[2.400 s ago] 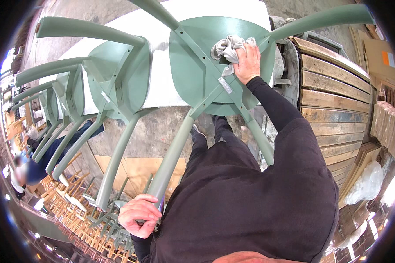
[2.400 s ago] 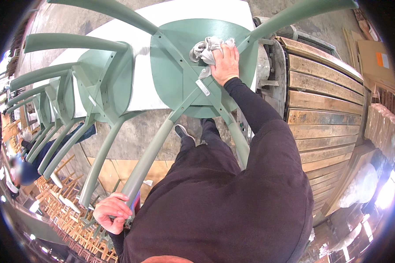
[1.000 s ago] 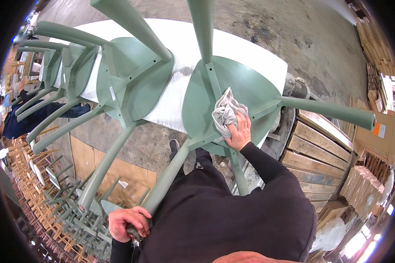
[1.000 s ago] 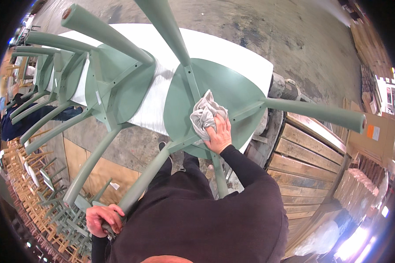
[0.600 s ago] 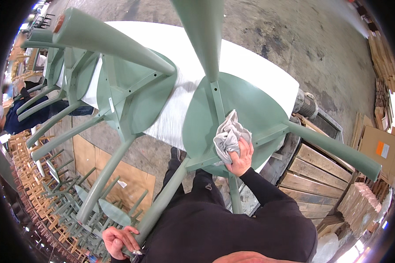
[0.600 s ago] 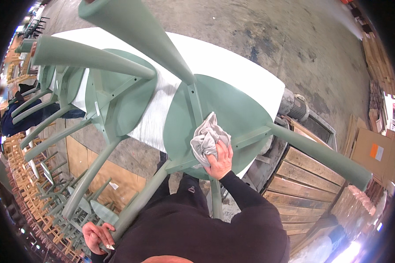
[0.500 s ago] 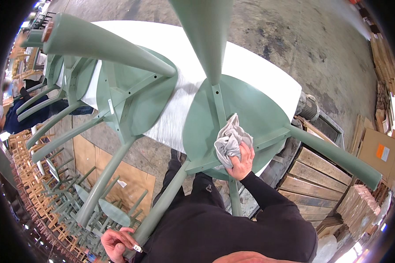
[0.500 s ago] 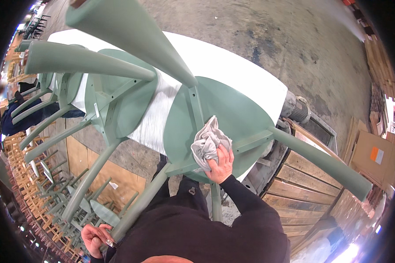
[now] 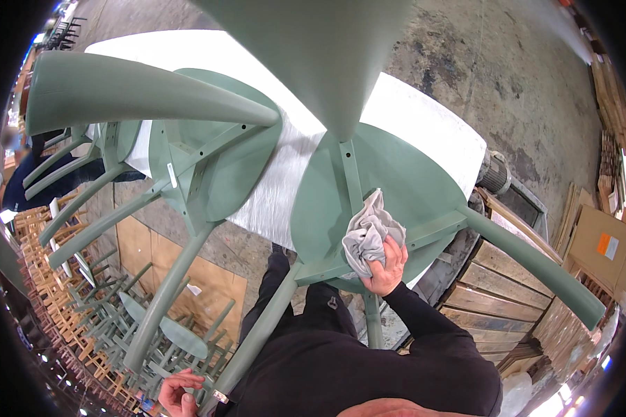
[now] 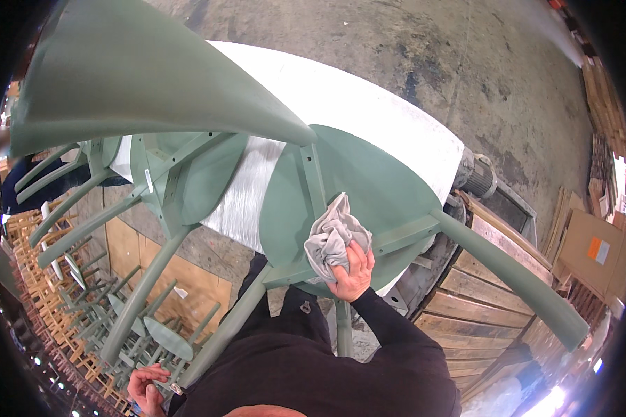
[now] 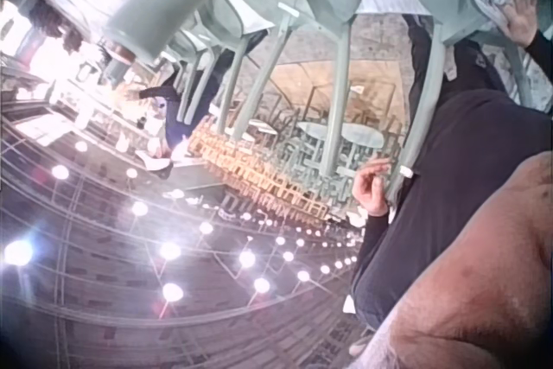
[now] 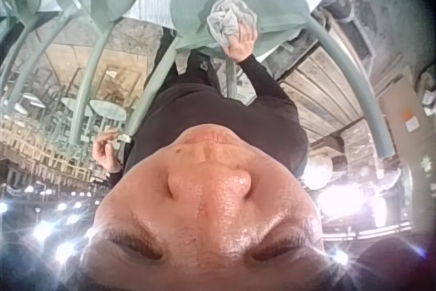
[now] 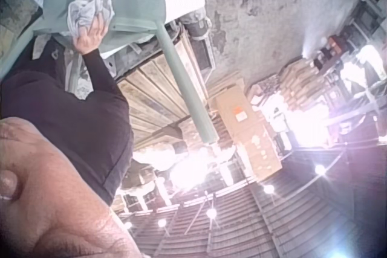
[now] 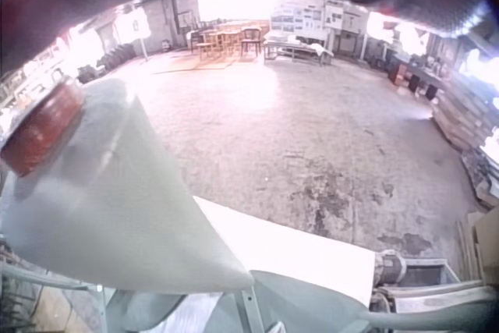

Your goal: The person wipes the underside and legs of green plastic chairs using a cloth. They repeatedly lift, rotate, and wipe each chair, then place it on a wooden pallet. Another person is visible nearby performing similar actions.

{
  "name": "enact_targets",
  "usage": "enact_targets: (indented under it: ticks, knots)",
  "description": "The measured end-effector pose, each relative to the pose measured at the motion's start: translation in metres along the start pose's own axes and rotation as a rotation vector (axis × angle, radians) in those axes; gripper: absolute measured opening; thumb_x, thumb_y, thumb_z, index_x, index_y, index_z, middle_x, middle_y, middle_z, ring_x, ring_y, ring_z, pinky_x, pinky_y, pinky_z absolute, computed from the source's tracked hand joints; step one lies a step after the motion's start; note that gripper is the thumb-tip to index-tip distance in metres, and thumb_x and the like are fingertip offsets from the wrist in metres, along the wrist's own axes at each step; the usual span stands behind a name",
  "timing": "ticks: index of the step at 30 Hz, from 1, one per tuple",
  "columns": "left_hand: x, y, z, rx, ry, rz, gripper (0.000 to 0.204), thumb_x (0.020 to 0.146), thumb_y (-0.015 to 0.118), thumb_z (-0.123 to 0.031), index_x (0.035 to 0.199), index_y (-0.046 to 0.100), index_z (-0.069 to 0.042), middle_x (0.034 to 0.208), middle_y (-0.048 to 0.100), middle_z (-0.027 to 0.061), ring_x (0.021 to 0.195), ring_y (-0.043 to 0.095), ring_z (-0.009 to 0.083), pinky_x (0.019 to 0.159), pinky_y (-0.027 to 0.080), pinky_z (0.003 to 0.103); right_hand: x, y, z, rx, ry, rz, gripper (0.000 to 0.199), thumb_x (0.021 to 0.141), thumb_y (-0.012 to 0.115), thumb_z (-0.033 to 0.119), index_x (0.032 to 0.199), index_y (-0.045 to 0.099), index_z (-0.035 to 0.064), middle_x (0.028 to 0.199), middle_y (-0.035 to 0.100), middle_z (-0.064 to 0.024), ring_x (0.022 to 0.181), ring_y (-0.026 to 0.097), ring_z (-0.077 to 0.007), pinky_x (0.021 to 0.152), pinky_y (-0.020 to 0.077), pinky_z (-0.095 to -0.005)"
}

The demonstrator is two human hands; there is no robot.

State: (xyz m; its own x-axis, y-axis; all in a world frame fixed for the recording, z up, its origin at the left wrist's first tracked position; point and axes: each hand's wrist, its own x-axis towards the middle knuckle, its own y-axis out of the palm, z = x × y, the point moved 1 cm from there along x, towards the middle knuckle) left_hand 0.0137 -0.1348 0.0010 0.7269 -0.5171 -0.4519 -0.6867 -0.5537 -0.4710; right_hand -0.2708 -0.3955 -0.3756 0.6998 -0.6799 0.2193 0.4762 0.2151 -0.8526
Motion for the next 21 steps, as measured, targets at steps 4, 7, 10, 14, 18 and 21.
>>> enact_targets:
  ticks: [4,7,10,14,18,21]
  knots:
    - [-0.005,0.0,0.0,0.035,0.018,-0.027,0.033,0.102,0.062,-0.027,0.105,0.065,0.006,0.111,0.071,0.0242,0.081,0.063,0.0201,0.077,0.051,0.035,-0.001,-0.002,-0.001,-0.005,-0.013,0.005,0.03,0.063,0.079,0.031,0.091,0.074,0.0198,0.134,0.053,-0.0175,0.138,0.046,-0.0393,0.112,0.0285,-0.0609]
    - [-0.007,-0.003,0.002,0.04,0.007,-0.042,0.027,0.101,0.063,-0.023,0.104,0.068,0.004,0.107,0.072,0.0222,0.08,0.066,0.0226,0.078,0.053,0.039,-0.002,-0.004,-0.001,-0.011,-0.005,0.018,0.033,0.064,0.079,0.03,0.094,0.074,0.0192,0.135,0.052,-0.0179,0.139,0.045,-0.0396,0.112,0.0289,-0.0614]
    - [-0.002,0.0,0.022,0.112,0.161,-0.104,0.031,0.098,0.066,-0.032,0.094,0.059,-0.003,0.072,0.068,0.0108,0.074,0.071,0.0245,0.097,0.049,0.049,0.005,-0.01,0.005,-0.01,-0.005,0.051,0.039,0.063,0.08,0.029,0.1,0.074,0.0174,0.135,0.051,-0.0189,0.139,0.043,-0.0405,0.111,0.0292,-0.0618]
    - [-0.004,-0.001,0.015,0.035,0.104,-0.066,0.024,0.094,0.068,-0.025,0.095,0.061,-0.001,0.082,0.069,0.009,0.086,0.071,0.023,0.102,0.047,0.049,0.046,-0.005,0.014,-0.001,0.033,0.143,0.056,0.065,0.081,0.024,0.118,0.066,0.013,0.14,0.047,-0.0259,0.134,0.045,-0.0444,0.109,0.0331,-0.0599]
    - [-0.004,-0.002,0.015,-0.022,0.191,-0.03,0.018,0.096,0.066,-0.017,0.096,0.061,0.0,0.083,0.069,0.01,0.085,0.071,0.0228,0.103,0.047,0.048,0.167,0.038,0.026,-0.09,0.165,-0.005,0.052,0.081,0.074,0.019,0.129,0.055,0.0147,0.134,0.049,-0.0248,0.124,0.051,-0.044,0.1,0.043,-0.0534]
    - [0.004,0.005,0.009,-0.15,0.338,0.063,0.014,0.098,0.063,-0.012,0.097,0.06,0.002,0.082,0.068,0.0108,0.081,0.07,0.0223,0.1,0.05,0.048,0.219,0.029,0.023,-0.167,0.302,-0.046,0.036,0.089,0.064,0.017,0.123,0.056,0.0161,0.129,0.052,-0.0226,0.119,0.055,-0.0407,0.094,0.0464,-0.052]
